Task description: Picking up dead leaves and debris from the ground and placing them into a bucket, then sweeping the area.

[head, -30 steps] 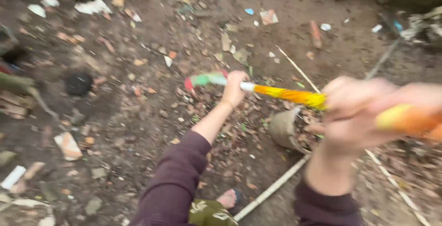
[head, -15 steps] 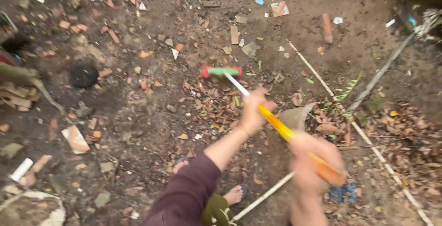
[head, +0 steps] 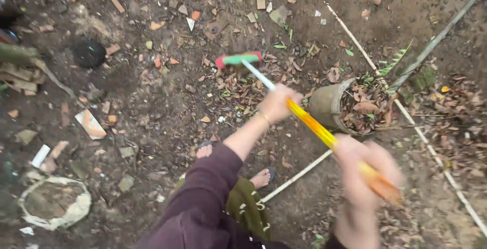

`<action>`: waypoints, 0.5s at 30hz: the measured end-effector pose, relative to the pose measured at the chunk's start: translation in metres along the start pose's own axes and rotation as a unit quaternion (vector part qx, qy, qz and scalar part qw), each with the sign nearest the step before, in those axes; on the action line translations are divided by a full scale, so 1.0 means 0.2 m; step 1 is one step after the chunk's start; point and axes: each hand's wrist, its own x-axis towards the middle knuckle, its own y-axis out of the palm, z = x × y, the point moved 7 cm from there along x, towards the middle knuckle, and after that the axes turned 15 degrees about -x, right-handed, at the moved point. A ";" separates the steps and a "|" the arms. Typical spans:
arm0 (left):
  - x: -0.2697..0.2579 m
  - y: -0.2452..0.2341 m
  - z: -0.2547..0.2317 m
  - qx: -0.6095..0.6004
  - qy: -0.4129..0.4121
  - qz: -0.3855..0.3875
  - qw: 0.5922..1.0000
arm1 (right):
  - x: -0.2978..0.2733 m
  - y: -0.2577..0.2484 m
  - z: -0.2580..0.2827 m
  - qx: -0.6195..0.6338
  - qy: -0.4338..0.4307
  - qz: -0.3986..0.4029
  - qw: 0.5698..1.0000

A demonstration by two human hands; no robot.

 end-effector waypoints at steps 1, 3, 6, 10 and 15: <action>-0.03 0.04 -0.12 -0.006 0.008 0.087 0.996 | 0.00 -0.10 0.11 0.042 -0.027 -0.029 0.998; -0.08 0.00 -0.21 -0.048 -0.001 0.017 0.999 | -0.06 -0.11 0.06 0.076 -0.062 -0.026 0.995; -0.12 -0.16 -0.12 -0.092 -0.010 -0.077 0.993 | -0.25 -0.05 -0.11 0.044 -0.034 -0.008 0.998; -0.28 -0.17 0.41 0.011 -0.034 -0.061 0.998 | -0.43 0.26 -0.43 0.158 0.016 0.095 0.983; -0.43 0.04 0.04 -0.052 -0.043 0.064 0.996 | -0.47 -0.14 -0.17 -0.023 0.115 0.048 0.992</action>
